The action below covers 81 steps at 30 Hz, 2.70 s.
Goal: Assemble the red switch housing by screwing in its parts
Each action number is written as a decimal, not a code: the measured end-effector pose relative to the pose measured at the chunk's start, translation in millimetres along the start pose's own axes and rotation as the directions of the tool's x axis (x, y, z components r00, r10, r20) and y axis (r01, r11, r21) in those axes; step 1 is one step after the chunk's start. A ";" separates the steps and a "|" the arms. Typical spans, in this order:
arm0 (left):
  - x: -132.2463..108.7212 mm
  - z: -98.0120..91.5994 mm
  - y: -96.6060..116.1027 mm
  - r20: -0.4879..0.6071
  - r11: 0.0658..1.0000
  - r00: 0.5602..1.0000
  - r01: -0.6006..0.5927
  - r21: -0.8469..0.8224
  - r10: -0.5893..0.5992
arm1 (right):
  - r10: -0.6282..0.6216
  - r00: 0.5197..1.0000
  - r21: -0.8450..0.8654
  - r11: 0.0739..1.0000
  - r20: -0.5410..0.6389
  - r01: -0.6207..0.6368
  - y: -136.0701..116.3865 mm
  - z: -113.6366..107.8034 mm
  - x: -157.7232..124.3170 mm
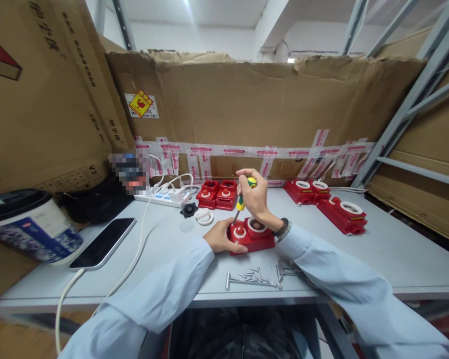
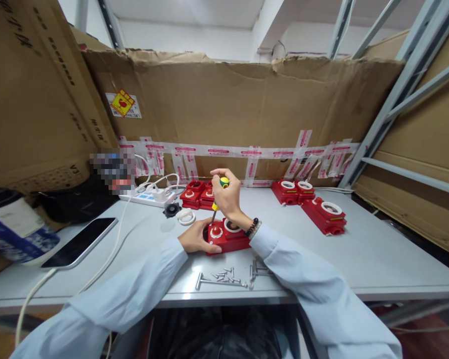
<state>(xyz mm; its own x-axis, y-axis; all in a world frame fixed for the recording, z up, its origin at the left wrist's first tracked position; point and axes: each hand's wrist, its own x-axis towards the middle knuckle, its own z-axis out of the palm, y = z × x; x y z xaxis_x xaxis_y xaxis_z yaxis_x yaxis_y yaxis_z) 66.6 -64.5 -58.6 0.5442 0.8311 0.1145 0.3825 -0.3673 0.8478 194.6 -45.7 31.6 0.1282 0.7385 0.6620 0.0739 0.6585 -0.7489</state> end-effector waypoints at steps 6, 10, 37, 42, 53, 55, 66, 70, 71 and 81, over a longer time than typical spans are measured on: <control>1.1 1.6 1.7 0.001 1.000 1.000 -0.010 0.010 0.010 | 0.007 1.000 -0.001 1.000 -0.005 -0.007 -0.6 -1.4 -1.6; 1.6 2.6 1.7 0.006 1.000 1.000 -0.013 0.001 0.013 | 0.010 1.000 0.016 1.000 -0.013 -0.010 -1.8 -2.4 -0.1; 3.1 4.0 -3.0 0.026 1.000 1.000 -0.009 -0.009 0.009 | 0.189 0.870 -0.888 0.170 0.456 0.428 -64.5 -1.7 18.5; 4.3 3.7 -4.8 0.028 1.000 0.999 -0.019 0.001 0.019 | 0.251 0.818 -0.856 0.149 0.517 0.495 -69.1 -0.4 24.4; 2.5 3.6 1.7 0.040 0.999 0.999 -0.029 0.012 0.029 | 0.330 0.495 -0.595 0.431 0.804 0.678 -80.7 -10.4 38.5; 2.3 3.1 1.9 0.045 0.999 0.998 -0.033 0.024 0.032 | 0.374 0.381 -0.531 0.521 0.846 0.668 -84.9 -14.8 42.3; 2.6 2.7 0.2 0.042 0.997 0.998 -0.056 0.059 0.054 | 0.372 0.458 -0.586 0.415 0.807 0.696 -82.2 -23.2 40.4; 3.0 2.7 -1.2 0.040 0.997 0.998 -0.054 0.051 0.052 | 0.358 0.411 -0.541 0.457 0.839 0.706 -86.6 -23.0 36.1; 3.0 2.5 -1.1 0.035 0.997 0.998 -0.054 0.057 0.052 | 0.360 0.471 -0.591 0.413 0.805 0.693 -85.9 -21.8 34.3; 2.6 2.0 2.1 0.042 0.998 0.998 -0.038 0.052 0.036 | 0.325 0.454 -0.556 0.555 0.830 0.619 -81.5 -17.4 35.7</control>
<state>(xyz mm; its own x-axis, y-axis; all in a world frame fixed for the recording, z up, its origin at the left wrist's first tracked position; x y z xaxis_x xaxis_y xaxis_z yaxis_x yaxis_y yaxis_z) 70.3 -64.0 -57.5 0.5884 0.7991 0.1233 0.3997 -0.4201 0.8147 210.4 -75.5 115.7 -0.7385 0.6692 0.0819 0.6699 0.7421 -0.0228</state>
